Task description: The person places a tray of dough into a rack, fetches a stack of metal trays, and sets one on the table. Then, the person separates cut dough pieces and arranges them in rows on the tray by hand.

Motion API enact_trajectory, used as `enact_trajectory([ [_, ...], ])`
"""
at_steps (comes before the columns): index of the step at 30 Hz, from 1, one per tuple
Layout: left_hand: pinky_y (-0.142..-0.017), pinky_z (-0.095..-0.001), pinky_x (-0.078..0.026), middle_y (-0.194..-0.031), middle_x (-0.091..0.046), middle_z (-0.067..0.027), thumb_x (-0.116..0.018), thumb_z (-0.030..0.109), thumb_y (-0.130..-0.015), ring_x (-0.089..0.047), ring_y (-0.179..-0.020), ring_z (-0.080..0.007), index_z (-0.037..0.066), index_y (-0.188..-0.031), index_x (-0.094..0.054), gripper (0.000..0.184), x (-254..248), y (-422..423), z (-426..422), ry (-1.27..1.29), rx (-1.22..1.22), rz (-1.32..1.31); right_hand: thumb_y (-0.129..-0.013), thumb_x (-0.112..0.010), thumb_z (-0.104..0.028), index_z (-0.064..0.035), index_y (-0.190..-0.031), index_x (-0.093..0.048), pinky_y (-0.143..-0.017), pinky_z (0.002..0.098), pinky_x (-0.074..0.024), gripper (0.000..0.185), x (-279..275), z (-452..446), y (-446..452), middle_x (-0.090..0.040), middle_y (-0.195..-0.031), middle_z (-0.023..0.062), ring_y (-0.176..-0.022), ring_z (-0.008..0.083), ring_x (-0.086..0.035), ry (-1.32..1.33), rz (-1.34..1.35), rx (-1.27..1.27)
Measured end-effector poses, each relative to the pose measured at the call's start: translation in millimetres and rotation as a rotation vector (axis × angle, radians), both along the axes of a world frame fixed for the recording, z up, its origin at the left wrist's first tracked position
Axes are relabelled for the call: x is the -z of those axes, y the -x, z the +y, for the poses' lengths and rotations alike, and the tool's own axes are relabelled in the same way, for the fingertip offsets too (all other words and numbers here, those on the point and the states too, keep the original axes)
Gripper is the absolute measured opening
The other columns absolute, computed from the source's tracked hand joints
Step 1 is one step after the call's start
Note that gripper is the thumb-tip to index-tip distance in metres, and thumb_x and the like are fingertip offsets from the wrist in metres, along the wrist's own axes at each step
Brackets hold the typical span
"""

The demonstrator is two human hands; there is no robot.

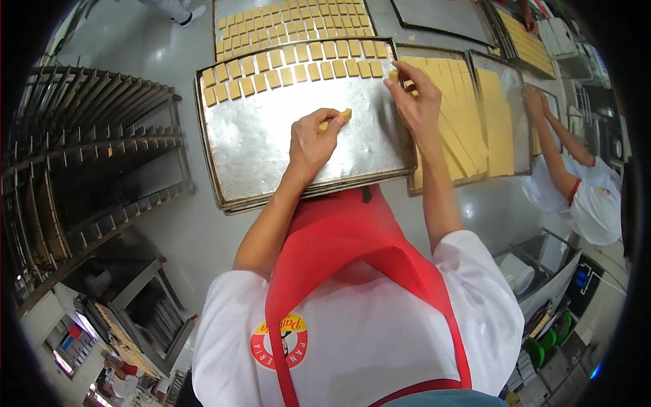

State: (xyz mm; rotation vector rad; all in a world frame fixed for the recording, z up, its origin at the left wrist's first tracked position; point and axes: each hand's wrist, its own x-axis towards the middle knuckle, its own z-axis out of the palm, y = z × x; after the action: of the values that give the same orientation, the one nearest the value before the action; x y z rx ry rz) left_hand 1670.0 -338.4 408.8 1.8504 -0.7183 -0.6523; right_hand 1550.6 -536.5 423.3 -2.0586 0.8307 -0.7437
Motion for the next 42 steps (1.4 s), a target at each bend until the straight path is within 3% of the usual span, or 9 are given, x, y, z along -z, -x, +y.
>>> enact_trajectory([
  [1, -0.075, -0.0382, -0.056, -0.086, -0.076, -0.0204, -0.068, 0.021, -0.093, -0.074, -0.076, -0.0297, -0.002, -0.104, -0.076, 0.027, -0.4, 1.6, -0.2, -0.001, 0.000, -0.003, -0.084, -0.080, -0.011, -0.0053, -0.119, -0.073, -0.086, 0.0314, -0.0543, 0.036, 8.5, -15.6, -2.4, -0.068, -0.116, 0.0100, -0.112, 0.0172, -0.063, -0.001, -0.003, 0.000],
  [3, -0.074, -0.0381, -0.055, -0.085, -0.075, -0.0213, -0.068, 0.021, -0.093, -0.073, -0.076, -0.0302, -0.001, -0.104, -0.076, 0.026, -0.5, 4.8, -0.7, -0.028, -0.001, 0.004, -0.082, -0.079, -0.009, -0.0073, -0.117, -0.073, -0.090, 0.0385, -0.0532, 0.036, 28.6, -39.9, -2.4, -0.068, -0.114, 0.0113, -0.110, 0.0278, -0.064, 0.604, 0.286, -0.123],
  [6, -0.074, -0.0377, -0.055, -0.084, -0.074, -0.0211, -0.069, 0.020, -0.093, -0.073, -0.075, -0.0301, -0.002, -0.104, -0.076, 0.026, -2.2, 9.4, -0.6, 0.006, -0.010, -0.007, -0.081, -0.078, -0.008, -0.0073, -0.114, -0.072, -0.094, 0.0420, -0.0517, 0.034, 35.9, -49.3, -0.2, -0.067, -0.117, 0.0105, -0.108, 0.0346, -0.062, 0.517, 0.279, -0.189],
  [20, -0.071, -0.0354, -0.054, -0.082, -0.074, -0.0191, -0.069, 0.021, -0.093, -0.071, -0.072, -0.0250, -0.001, -0.104, -0.077, 0.026, -2.0, 12.6, 6.8, -0.034, -0.080, -0.011, -0.079, -0.073, -0.005, -0.0074, -0.105, -0.074, -0.089, 0.0423, -0.0537, 0.026, 42.4, -53.8, -14.9, -0.068, -0.113, 0.0068, -0.106, 0.0311, -0.063, 0.541, 0.263, -0.127],
  [22, -0.071, -0.0351, -0.054, -0.081, -0.075, -0.0186, -0.070, 0.021, -0.092, -0.071, -0.072, -0.0242, -0.001, -0.105, -0.077, 0.026, -3.9, 9.0, 14.5, -0.038, -0.094, 0.017, -0.082, -0.077, -0.012, -0.0105, -0.113, -0.074, -0.094, 0.0409, -0.0526, 0.031, 34.0, -48.3, -16.6, -0.068, -0.119, 0.0076, -0.109, 0.0311, -0.064, 0.537, 0.395, -0.104],
  [28, -0.072, -0.0360, -0.055, -0.084, -0.075, -0.0187, -0.071, 0.018, -0.092, -0.072, -0.074, -0.0264, 0.000, -0.104, -0.077, 0.023, -14.1, -16.4, 56.0, -0.083, -0.165, -0.019, -0.080, -0.081, -0.021, -0.0176, -0.118, -0.075, -0.094, 0.0424, -0.0531, 0.038, 47.7, -53.6, -16.6, -0.069, -0.115, 0.0075, -0.111, 0.0310, -0.063, 0.546, 0.324, -0.149],
  [31, -0.077, -0.0402, -0.056, -0.092, -0.075, -0.0211, -0.071, 0.016, -0.091, -0.073, -0.083, -0.0369, 0.000, -0.102, -0.077, 0.020, -20.5, -37.3, 83.9, -0.070, -0.256, -0.280, -0.082, -0.080, -0.023, -0.0180, -0.118, -0.075, -0.096, 0.0423, -0.0527, 0.037, 51.5, -53.4, -17.2, -0.070, -0.116, 0.0080, -0.113, 0.0305, -0.063, 0.532, 0.353, -0.120],
  [38, -0.068, -0.0450, -0.052, -0.082, -0.068, -0.0147, -0.070, 0.007, -0.088, -0.067, -0.078, -0.0356, 0.002, -0.089, -0.070, 0.005, -14.3, -103.1, 131.4, -0.132, -0.272, -0.787, -0.080, -0.080, -0.020, -0.0181, -0.124, -0.072, -0.097, 0.0431, -0.0517, 0.044, 44.1, -27.8, -18.0, -0.069, -0.120, 0.0093, -0.113, 0.0318, -0.063, 0.608, 0.393, -0.029],
  [42, -0.066, -0.0441, -0.054, -0.088, -0.065, -0.0104, -0.066, -0.001, -0.082, -0.066, -0.078, -0.0324, 0.006, -0.085, -0.068, 0.008, 11.2, -132.4, 141.4, -0.167, -0.244, -0.926, -0.081, -0.079, -0.021, -0.0161, -0.121, -0.074, -0.097, 0.0436, -0.0513, 0.041, 47.7, -1.6, -7.4, -0.068, -0.121, 0.0121, -0.112, 0.0338, -0.062, 0.629, 0.319, -0.022],
])
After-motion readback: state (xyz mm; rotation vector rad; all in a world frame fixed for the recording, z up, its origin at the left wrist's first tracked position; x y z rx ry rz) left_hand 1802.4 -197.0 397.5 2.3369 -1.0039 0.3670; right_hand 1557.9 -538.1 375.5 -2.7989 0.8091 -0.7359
